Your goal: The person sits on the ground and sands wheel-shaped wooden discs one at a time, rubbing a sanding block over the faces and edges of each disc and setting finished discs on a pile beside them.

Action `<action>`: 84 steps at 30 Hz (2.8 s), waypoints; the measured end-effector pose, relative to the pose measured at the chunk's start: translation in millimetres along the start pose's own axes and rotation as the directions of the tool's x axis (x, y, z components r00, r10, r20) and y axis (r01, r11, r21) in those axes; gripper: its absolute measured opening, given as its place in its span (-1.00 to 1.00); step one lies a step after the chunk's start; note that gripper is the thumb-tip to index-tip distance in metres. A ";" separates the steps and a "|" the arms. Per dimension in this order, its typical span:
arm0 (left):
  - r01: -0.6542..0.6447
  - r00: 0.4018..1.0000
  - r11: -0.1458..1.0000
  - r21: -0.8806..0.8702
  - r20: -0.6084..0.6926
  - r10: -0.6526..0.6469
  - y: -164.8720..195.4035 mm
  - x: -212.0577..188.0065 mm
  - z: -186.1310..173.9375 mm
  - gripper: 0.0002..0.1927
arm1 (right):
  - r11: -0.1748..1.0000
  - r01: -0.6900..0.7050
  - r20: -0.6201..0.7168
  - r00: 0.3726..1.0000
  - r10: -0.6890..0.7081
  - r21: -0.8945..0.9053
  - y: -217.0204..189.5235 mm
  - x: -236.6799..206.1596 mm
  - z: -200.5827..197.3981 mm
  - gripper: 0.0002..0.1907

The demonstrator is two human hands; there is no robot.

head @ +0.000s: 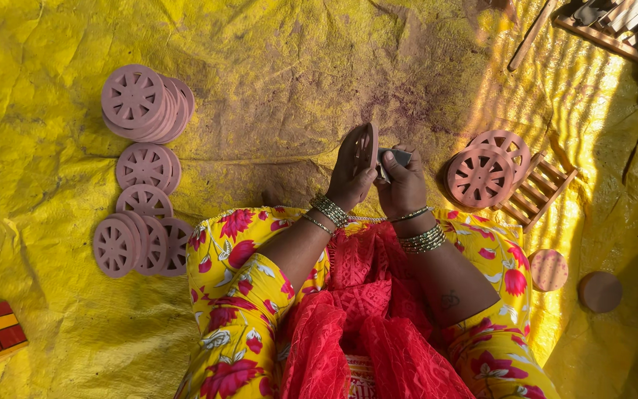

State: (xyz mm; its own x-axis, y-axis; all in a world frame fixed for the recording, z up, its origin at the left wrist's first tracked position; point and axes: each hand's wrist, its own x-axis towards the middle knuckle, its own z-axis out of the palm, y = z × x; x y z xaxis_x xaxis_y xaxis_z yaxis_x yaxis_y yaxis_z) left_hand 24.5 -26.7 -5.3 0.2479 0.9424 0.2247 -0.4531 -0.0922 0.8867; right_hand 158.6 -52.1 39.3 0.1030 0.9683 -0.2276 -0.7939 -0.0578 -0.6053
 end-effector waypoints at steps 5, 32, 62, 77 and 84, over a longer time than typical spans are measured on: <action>0.051 0.996 0.993 -0.105 -0.063 -0.058 -9.4 3.8 -7.0 -0.05 | 0.274 0.512 0.440 0.852 -0.284 -0.814 -20.1 4.4 7.1 -0.88; 0.555 0.827 0.638 -0.534 0.271 -0.493 -7.7 -1.5 -23.7 -0.09 | 0.356 0.388 0.288 0.908 -0.303 -0.850 -26.5 7.6 -0.2 -0.85; 0.465 0.861 0.674 -0.574 0.115 -0.496 4.2 4.2 -27.3 -0.07 | 0.053 0.369 0.348 0.909 -0.231 -0.928 -64.6 5.3 19.2 -0.84; 0.454 0.891 0.884 -0.110 0.075 -0.448 7.0 0.9 -15.4 -0.10 | 0.294 0.326 0.272 0.939 -0.211 -0.898 -31.8 23.8 -5.9 -0.85; 0.308 0.949 0.945 -0.107 0.108 -0.297 5.0 7.9 -15.5 -0.07 | 0.727 -0.163 -0.099 0.987 0.131 -0.667 -35.2 32.4 -8.8 -0.81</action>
State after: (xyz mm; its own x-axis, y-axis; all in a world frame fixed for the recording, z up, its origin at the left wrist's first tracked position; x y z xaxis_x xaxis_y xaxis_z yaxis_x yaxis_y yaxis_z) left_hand 11.0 -14.7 -5.3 0.4618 0.8870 -0.0063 -0.4440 0.2373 0.8640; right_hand 195.1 -20.8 46.5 0.0572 0.9237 -0.3788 -0.1941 -0.3619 -0.9118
